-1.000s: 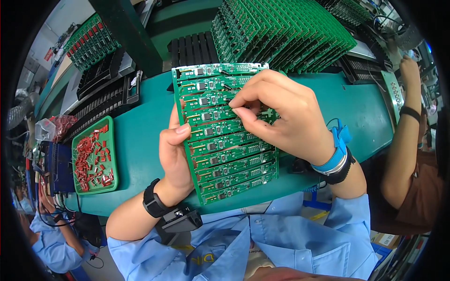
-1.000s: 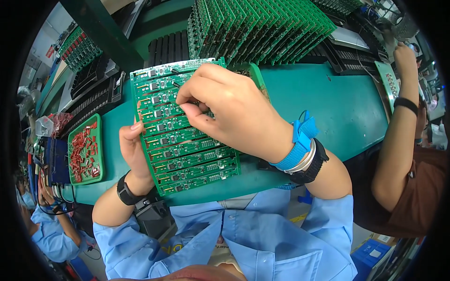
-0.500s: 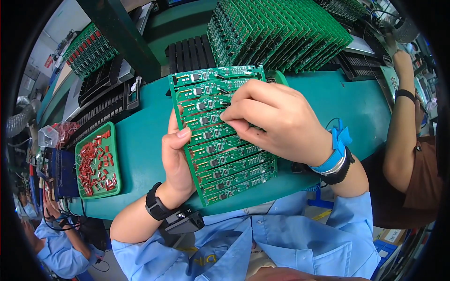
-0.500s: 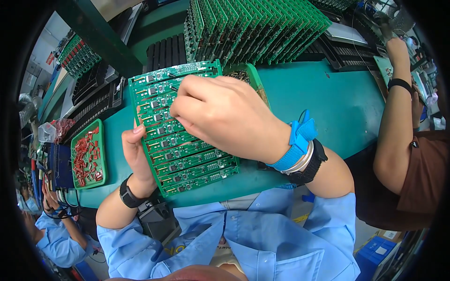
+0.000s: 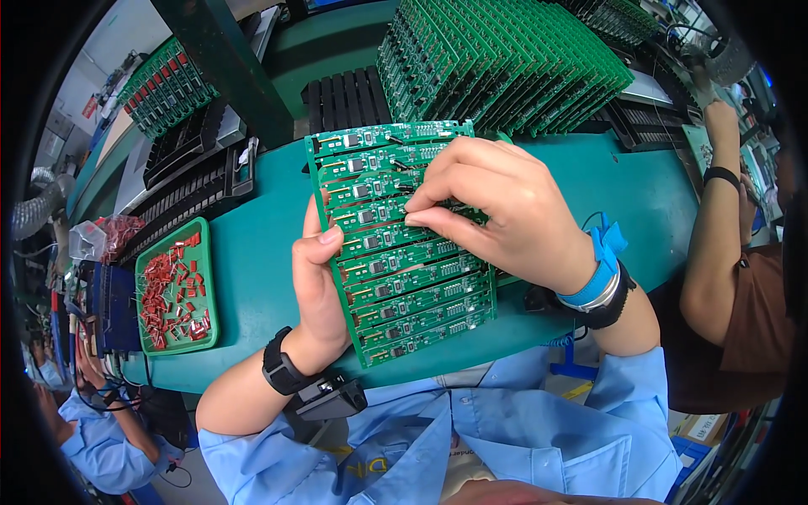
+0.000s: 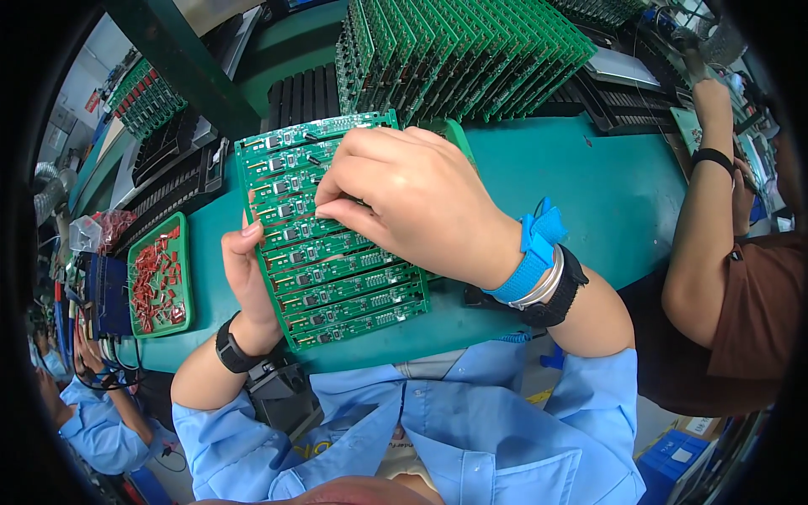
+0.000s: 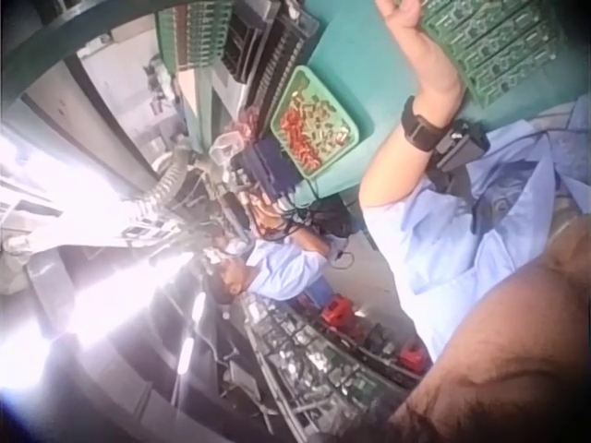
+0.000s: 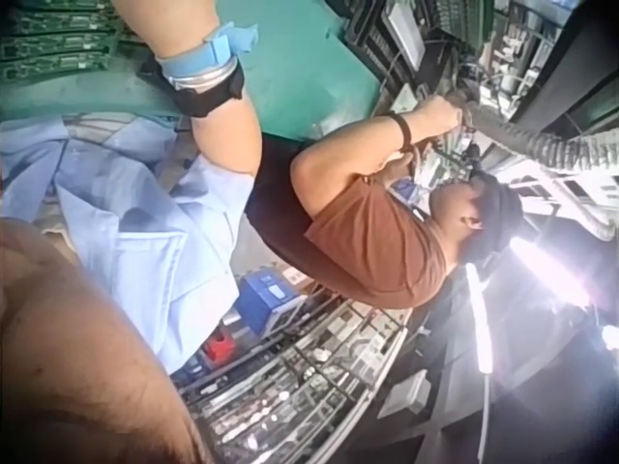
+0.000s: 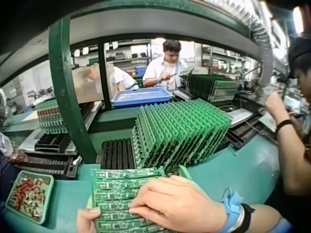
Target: The person assembles circuit boards by hand, picking small electronic components from a green tray and inserting them into the boards. They repeatedly reach into the tray to retrieve components, place them onto the board, and then set the board aside to pick up another one from a stack.
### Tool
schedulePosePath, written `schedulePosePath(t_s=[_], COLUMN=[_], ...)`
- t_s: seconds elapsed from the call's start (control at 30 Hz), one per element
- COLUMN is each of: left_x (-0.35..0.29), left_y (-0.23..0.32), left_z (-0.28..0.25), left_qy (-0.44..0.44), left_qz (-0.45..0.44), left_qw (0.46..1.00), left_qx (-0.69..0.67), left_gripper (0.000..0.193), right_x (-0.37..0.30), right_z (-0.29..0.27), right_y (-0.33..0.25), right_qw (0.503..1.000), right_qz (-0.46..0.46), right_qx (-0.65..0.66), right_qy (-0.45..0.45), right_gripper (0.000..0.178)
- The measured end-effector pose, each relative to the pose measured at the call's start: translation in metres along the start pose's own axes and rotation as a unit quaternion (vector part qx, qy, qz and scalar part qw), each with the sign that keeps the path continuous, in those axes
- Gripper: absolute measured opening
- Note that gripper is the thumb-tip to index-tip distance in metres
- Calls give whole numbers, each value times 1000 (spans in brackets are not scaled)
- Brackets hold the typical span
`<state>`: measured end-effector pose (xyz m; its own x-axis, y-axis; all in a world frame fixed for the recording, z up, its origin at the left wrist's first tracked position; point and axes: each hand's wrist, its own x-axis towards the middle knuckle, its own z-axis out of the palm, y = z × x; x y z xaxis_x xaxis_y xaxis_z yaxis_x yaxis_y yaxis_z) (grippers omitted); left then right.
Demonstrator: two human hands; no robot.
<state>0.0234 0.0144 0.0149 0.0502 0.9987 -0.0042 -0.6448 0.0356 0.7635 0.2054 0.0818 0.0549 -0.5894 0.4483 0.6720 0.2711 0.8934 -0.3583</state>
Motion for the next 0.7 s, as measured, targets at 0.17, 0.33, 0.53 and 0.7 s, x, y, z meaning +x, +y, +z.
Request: schedulePosePath(t_s=[0.17, 0.33, 0.53, 0.7], left_x=[0, -1, 0, 3], left_y=[-1, 0, 3, 0], left_z=[2, 1, 1, -7], left_qy=[-4, 5, 10, 10], left_qz=[8, -4, 13, -24], left_qw=[1000, 1000, 998, 1000], left_qx=[-4, -13, 56, -9], left_gripper=[55, 53, 51, 50], right_x=[-1, -1, -1, 0], right_z=[1, 1, 3, -3], right_y=[1, 1, 0, -5], right_qw=[999, 999, 1000, 981], right_qz=[28, 30, 8, -89], right_qx=[34, 31, -19, -171], right_qy=[4, -7, -8, -35], right_gripper=[12, 11, 11, 7])
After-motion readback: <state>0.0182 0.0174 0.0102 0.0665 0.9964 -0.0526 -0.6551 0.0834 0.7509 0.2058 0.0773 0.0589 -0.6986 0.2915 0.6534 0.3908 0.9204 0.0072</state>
